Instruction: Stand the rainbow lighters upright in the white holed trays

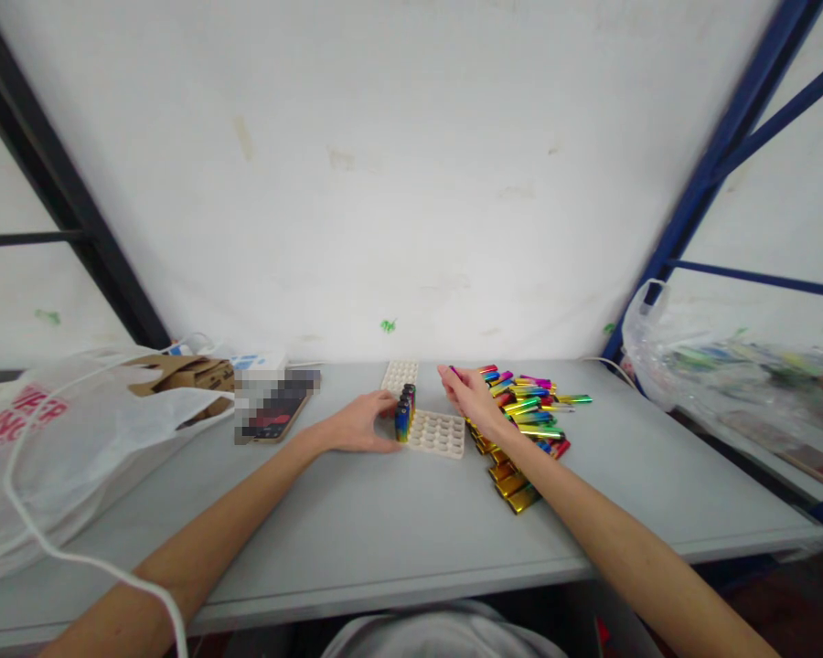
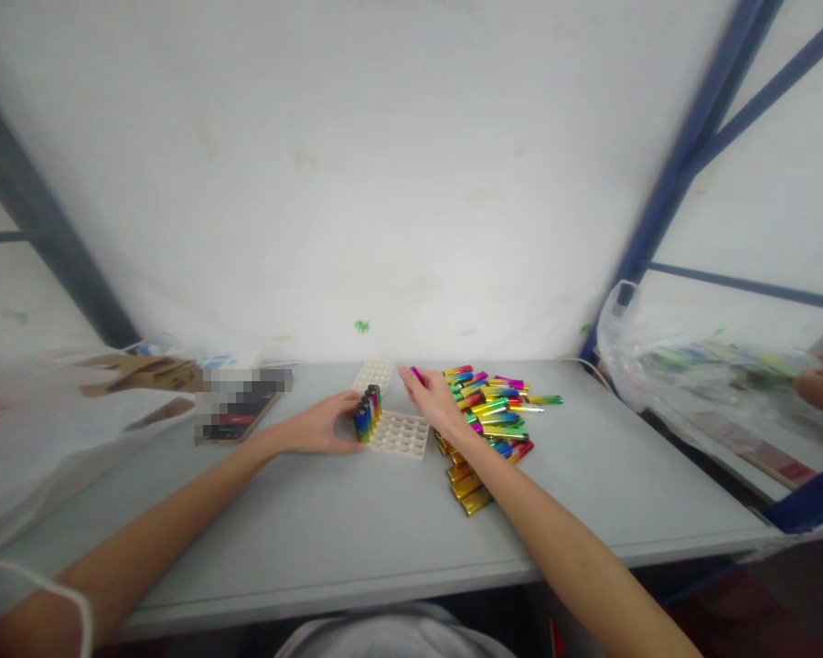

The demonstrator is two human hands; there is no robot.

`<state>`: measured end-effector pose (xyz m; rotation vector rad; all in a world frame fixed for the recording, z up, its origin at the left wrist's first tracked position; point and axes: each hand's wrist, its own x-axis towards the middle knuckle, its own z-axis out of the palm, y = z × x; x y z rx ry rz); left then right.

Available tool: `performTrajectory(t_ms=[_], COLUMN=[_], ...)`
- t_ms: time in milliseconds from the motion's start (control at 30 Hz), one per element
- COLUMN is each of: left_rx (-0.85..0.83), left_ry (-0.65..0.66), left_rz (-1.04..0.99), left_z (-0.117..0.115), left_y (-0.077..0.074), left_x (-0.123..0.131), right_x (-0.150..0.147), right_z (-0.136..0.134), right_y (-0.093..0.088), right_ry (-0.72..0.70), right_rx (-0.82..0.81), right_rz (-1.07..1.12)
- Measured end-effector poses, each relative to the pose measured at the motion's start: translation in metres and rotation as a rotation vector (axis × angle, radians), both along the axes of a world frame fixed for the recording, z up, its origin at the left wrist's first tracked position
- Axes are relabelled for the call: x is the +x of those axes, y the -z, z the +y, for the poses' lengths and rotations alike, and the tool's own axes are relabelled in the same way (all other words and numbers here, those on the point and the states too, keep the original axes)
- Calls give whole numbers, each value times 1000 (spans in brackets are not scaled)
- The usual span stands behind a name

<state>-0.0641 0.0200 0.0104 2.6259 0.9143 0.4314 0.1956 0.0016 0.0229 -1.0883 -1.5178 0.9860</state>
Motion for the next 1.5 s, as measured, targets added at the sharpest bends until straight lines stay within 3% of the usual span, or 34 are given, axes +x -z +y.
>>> performTrajectory(t_ms=[167,733,867,1067,1200,1300,1500], left_rx=[15,43,39,39,33,42,59], left_ry=[-45,-50,-43,-26,-41,-51,-61], left_rz=[9,18,15,-10,1,7,22], left_z=[-1,-1,0,0,-1,-2,-3], left_y=[0,2,2,2,1,1,-1], left_x=[1,1,2,2,3,3,3], right_x=[-5,-5,-5,-7,-6,-6,-5], right_z=[-1,0,2,1,0,-3,-6], right_y=[6,8,12,15,13,12,9], right_ry=[168,235,179,-25,64,108,42], right_rx=[129,235,273,289,441,408,382], right_rz=[-238,-337,-315,-326,-463,-529,-650])
